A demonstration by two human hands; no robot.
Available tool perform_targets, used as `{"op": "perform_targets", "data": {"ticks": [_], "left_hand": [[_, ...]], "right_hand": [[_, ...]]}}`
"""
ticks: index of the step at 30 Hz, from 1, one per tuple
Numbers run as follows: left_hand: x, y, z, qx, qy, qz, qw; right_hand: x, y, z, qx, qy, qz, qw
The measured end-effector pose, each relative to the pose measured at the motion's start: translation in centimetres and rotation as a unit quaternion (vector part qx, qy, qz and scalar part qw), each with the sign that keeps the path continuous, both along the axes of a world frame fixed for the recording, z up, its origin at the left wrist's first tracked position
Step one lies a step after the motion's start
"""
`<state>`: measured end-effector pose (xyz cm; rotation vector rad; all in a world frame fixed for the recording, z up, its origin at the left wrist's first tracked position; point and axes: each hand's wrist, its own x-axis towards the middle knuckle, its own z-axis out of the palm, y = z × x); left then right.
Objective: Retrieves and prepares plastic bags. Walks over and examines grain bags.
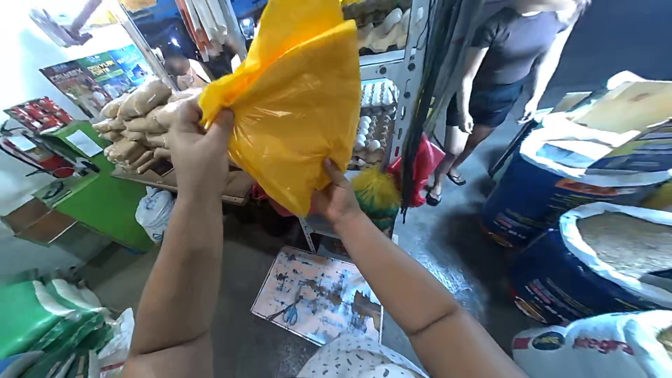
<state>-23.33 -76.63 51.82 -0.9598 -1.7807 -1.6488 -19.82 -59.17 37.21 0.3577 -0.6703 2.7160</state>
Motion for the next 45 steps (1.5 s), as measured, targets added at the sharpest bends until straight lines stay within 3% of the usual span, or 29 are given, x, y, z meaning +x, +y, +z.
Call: {"op": "perform_targets", "data": {"ticks": [3, 7, 12, 15, 17, 19, 22, 23, 24, 26, 28, 30, 34, 35, 37, 41, 45], "left_hand": [[1.8, 1.5, -3.1, 0.081, -0.182, -0.093, 0.976], [5.1, 3.0, -8.1, 0.120, -0.303, -0.119, 0.938], [10.7, 5.1, -14.1, 0.089, -0.461, -0.188, 0.863], [12.0, 6.1, -17.7, 0.044, -0.549, -0.256, 0.795], [11.4, 6.2, -19.0, 0.021, -0.573, -0.269, 0.773], [9.4, 5.1, -19.3, -0.046, -0.554, -0.282, 0.782], [3.8, 1.8, -18.4, -0.217, -0.437, -0.245, 0.838], [1.5, 0.5, -17.9, -0.251, -0.399, -0.205, 0.858], [-1.1, -0.8, -17.5, -0.274, -0.365, -0.155, 0.876], [-6.6, -2.7, -16.8, -0.297, -0.300, -0.057, 0.905], [-11.7, -3.4, -15.4, -0.331, -0.262, 0.004, 0.907], [-15.5, -2.9, -13.9, -0.395, -0.235, 0.012, 0.888], [-20.4, 0.1, -12.7, -0.514, -0.122, -0.055, 0.847], [-21.1, 1.0, -12.5, -0.543, -0.099, -0.071, 0.831], [-22.2, 2.6, -12.6, -0.605, -0.065, -0.099, 0.787], [-22.9, 4.5, -14.2, -0.680, -0.040, -0.094, 0.726], [-23.1, 5.2, -14.3, -0.667, -0.051, -0.054, 0.741]], "right_hand": [[2.8, 2.5, -0.5, 0.065, -0.102, -0.023, 0.992], [6.3, 5.2, -2.6, 0.099, -0.213, -0.017, 0.972], [9.7, 6.5, -7.4, 0.132, -0.056, 0.067, 0.987], [11.4, 5.8, -7.8, 0.185, -0.031, 0.105, 0.977], [10.5, 5.0, -7.8, 0.258, -0.016, 0.095, 0.961], [8.6, 4.6, -8.8, 0.300, 0.008, 0.076, 0.951], [5.9, 4.5, -8.7, 0.363, 0.011, 0.041, 0.931], [5.1, 4.5, -7.8, 0.428, -0.008, 0.014, 0.903], [4.4, 4.3, -6.5, 0.524, -0.041, -0.026, 0.850], [1.6, 2.8, -3.6, 0.715, -0.032, -0.067, 0.695], [-2.8, 0.4, -2.0, 0.849, 0.024, -0.101, 0.518], [-6.9, -2.1, -1.7, 0.918, 0.036, -0.138, 0.371], [-12.1, -5.2, -1.9, 0.970, -0.041, -0.146, 0.188], [-12.5, -5.6, -1.7, 0.975, -0.065, -0.143, 0.156], [-12.3, -5.8, -1.4, 0.975, -0.095, -0.144, 0.141], [-9.9, -5.2, -2.2, 0.956, -0.124, -0.186, 0.190], [-8.0, -5.0, -2.4, 0.955, -0.165, -0.167, 0.180]]}}
